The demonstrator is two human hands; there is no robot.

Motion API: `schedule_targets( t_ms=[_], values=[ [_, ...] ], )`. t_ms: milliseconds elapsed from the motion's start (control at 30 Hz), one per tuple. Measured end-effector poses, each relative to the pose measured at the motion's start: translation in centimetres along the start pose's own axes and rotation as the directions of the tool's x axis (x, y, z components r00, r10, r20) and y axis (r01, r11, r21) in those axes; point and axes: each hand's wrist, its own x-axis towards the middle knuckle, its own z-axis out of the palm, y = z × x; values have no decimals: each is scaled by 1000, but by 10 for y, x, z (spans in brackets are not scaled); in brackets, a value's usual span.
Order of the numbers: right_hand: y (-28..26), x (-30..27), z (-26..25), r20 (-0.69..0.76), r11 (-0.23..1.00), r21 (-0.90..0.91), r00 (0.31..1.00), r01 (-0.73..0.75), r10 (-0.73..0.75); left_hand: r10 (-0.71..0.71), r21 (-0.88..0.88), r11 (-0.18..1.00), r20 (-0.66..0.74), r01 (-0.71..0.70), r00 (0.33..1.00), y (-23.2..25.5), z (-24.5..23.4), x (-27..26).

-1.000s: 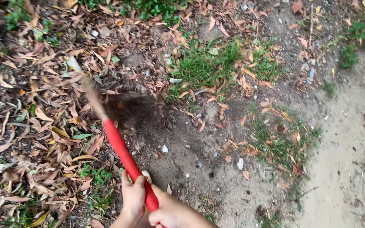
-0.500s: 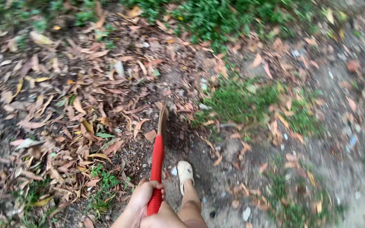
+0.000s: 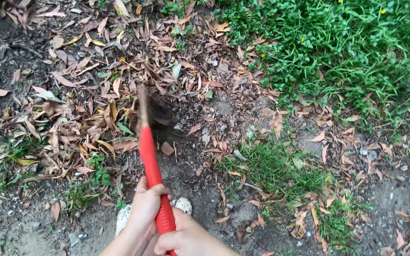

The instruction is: The person sweeps leaves and dirt on the ground using a handheld broom.

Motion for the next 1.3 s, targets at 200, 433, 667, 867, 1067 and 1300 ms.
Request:
schedule_targets(
  t_ms=[200, 433, 667, 867, 1067, 1300],
  values=[
    [48, 54, 16, -152, 969, -153, 965, 193, -216, 212, -61, 976, 5, -211, 977, 53, -9, -30],
    [106, 127, -2, -230, 914, -381, 972, -138, 50, 259, -118, 948, -257, -296, 931, -13, -100, -13],
    [107, 161, 22, -145, 780, -543, 950, -310, 277, -334, -617, 776, -224, 132, 915, -81, -246, 46],
    [90, 176, 50, -209, 696, -619, 931, -364, 300, -402, -545, 772, -17, 328, 916, -86, -279, 80],
    [38, 173, 70, -460, 708, -638, 887, -301, -37, -137, -465, 846, 283, 261, 949, 43, -154, 83],
    [-49, 144, 124, -602, 712, -610, 788, -349, -129, 74, -324, 945, 331, 40, 941, 157, -79, 32]
  ],
)
